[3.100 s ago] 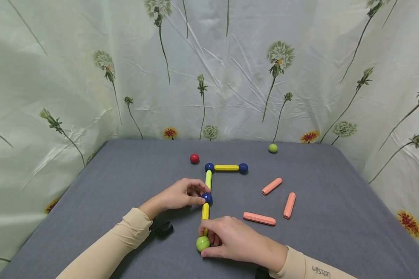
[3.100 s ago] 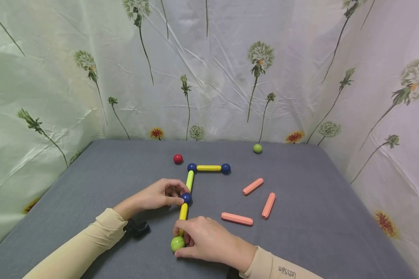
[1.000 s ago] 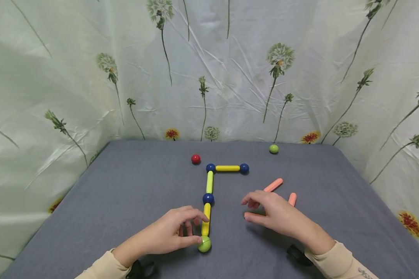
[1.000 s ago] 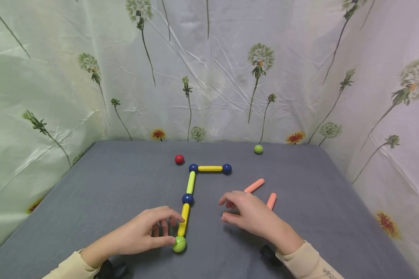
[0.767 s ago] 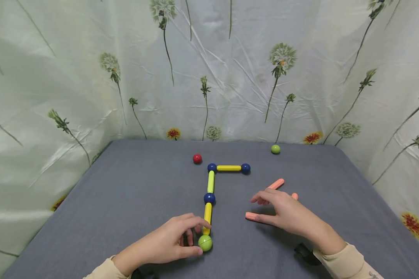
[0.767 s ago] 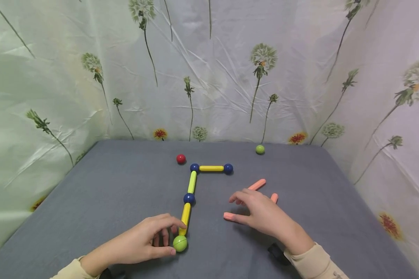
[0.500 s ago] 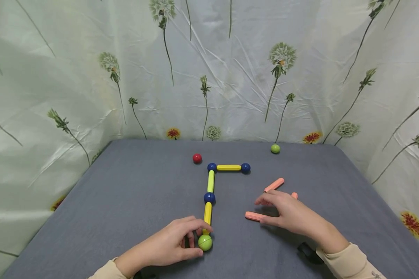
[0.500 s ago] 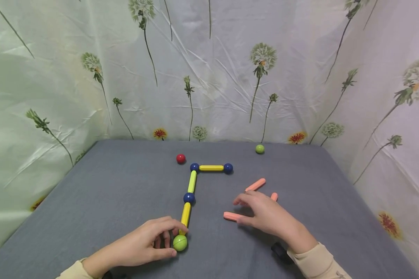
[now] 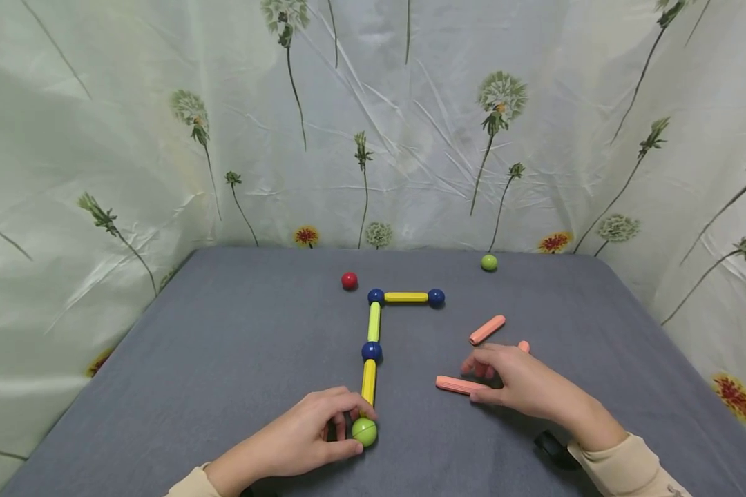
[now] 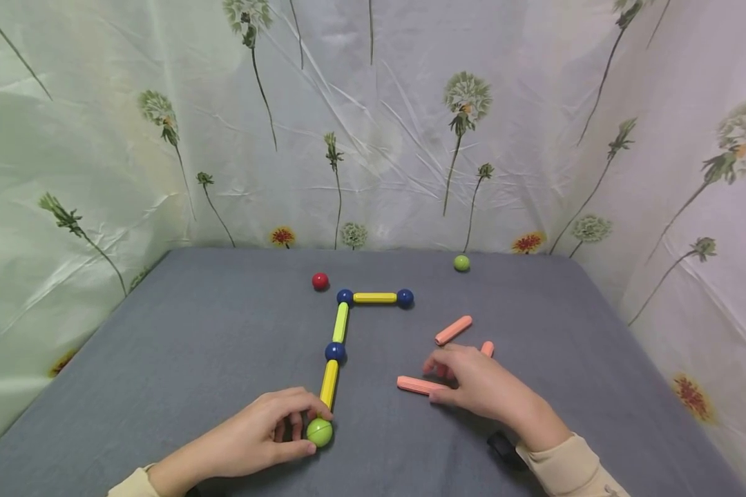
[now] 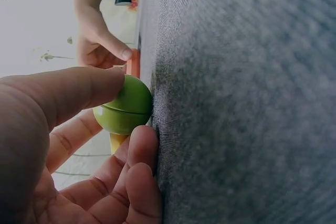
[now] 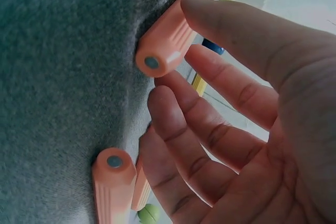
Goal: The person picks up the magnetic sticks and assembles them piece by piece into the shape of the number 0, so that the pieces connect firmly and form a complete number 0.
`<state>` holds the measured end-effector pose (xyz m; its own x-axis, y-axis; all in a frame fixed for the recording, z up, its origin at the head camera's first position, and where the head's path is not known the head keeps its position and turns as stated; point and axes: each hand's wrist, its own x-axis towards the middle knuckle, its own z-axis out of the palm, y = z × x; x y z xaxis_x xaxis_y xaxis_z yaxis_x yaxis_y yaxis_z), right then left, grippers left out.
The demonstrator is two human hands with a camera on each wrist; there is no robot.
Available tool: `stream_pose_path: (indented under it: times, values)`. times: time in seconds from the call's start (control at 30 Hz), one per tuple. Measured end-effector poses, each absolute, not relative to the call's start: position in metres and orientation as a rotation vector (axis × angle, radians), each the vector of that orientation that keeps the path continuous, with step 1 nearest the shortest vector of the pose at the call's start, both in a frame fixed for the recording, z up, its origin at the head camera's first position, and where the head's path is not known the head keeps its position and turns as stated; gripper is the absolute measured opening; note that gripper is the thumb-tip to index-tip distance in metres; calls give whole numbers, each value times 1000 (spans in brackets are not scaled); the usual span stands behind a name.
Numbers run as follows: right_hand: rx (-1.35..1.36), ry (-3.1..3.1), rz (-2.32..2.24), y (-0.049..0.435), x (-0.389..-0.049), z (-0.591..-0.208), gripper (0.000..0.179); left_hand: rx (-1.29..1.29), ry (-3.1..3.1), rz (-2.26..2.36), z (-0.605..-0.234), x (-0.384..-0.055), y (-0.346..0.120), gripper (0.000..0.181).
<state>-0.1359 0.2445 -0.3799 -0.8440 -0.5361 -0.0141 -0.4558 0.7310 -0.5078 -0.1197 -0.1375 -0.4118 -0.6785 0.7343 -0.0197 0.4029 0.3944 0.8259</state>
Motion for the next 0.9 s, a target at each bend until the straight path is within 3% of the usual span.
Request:
stream_pose_path:
  times: [0.53,0.9]
  values:
    - [-746,2682,-828,247,-134,-386,13,1005,2212,1272,-416,-121,-141,27]
    - [-864,2612,-888,239,-136,-381,9,953,2216,1258,-417,-126,-141,27]
